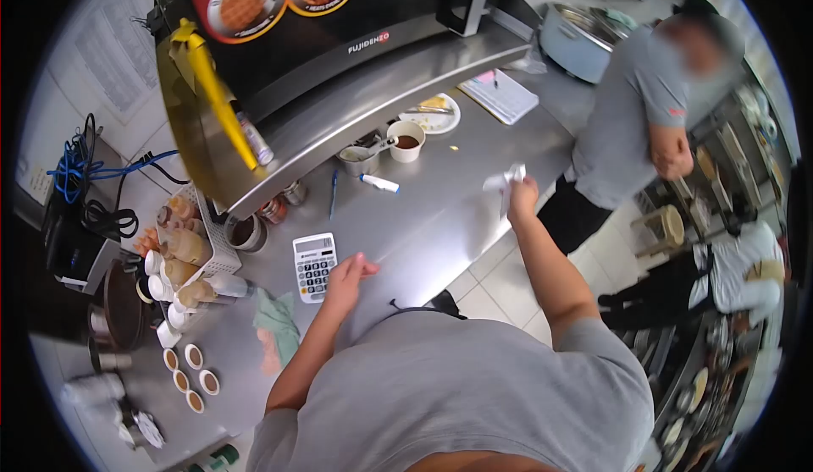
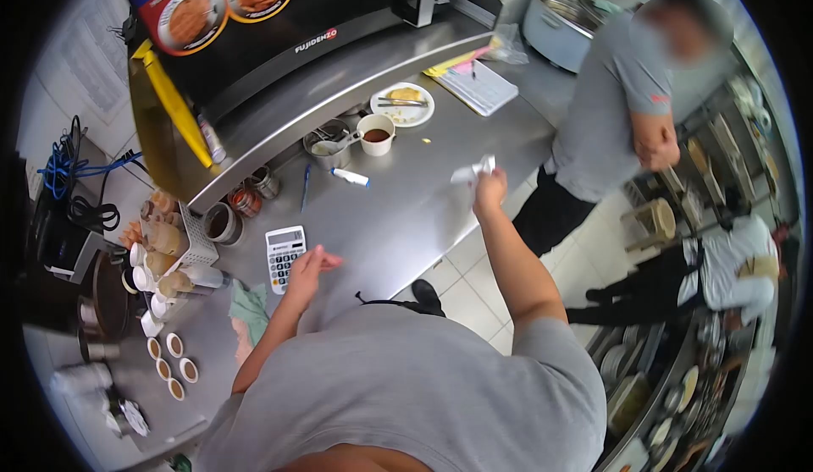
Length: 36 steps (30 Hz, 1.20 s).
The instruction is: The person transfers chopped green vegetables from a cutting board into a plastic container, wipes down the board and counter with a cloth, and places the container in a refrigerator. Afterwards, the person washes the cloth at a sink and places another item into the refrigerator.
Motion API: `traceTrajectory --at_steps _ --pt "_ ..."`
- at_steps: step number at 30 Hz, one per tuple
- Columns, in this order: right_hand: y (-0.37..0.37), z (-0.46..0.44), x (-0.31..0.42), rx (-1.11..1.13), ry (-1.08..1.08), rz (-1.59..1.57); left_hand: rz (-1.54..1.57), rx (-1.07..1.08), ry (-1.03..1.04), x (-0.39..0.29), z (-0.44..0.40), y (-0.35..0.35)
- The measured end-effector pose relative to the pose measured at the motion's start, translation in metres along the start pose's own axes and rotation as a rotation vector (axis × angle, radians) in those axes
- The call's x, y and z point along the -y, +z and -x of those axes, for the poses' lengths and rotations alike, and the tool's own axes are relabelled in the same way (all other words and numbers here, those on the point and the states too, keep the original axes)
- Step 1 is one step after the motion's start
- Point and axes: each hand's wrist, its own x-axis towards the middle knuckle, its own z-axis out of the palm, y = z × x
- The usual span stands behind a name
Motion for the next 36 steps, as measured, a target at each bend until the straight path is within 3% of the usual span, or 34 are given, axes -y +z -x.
traceTrajectory --at_steps 1,2,3,7,8,11,15,19,21,25,27,29,33,36 --pt "0.018 -0.016 -0.001 -0.126 -0.196 0.057 0.004 -0.101 -0.022 0.002 0.019 -0.005" --pt "0.045 0.001 0.036 -0.054 -0.421 0.105 0.006 -0.207 -0.043 0.005 0.039 -0.01" --pt "0.083 -0.076 0.05 -0.042 -0.508 0.202 0.001 -0.321 -0.1 0.011 -0.007 0.015" --pt "0.205 -0.231 0.026 0.332 -1.223 0.473 0.131 -0.689 -0.282 0.022 -0.003 0.041" --pt "0.221 -0.248 0.021 0.422 -1.282 0.622 0.125 -0.724 -0.309 0.016 -0.004 0.056" --pt "0.246 -0.282 0.01 0.61 -1.204 1.165 0.109 -0.809 -0.376 0.003 -0.002 0.099" --pt "0.248 -0.305 0.015 0.73 -1.204 1.385 0.042 -0.849 -0.412 -0.012 -0.011 0.129" --pt "0.212 -0.304 0.049 0.688 -1.291 1.246 -0.052 -0.819 -0.355 -0.03 -0.054 0.142" --pt "0.174 -0.278 0.082 0.701 -1.276 1.087 0.053 -0.73 -0.32 -0.024 -0.077 0.147" --pt "0.073 -0.166 0.125 1.023 -0.769 0.721 0.364 -0.298 -0.256 -0.036 -0.128 0.176" --pt "0.04 -0.113 0.107 1.178 -0.949 0.544 0.618 -0.177 -0.235 -0.028 -0.145 0.193" --pt "0.015 -0.052 0.085 1.318 -0.566 0.383 0.84 -0.092 -0.205 -0.022 -0.152 0.202" --pt "0.004 0.001 0.084 1.411 -0.461 0.56 0.877 -0.077 -0.274 -0.014 -0.133 0.185" --pt "0.003 0.012 0.085 1.507 -0.407 0.518 0.938 -0.251 -0.224 0.001 -0.112 0.183"
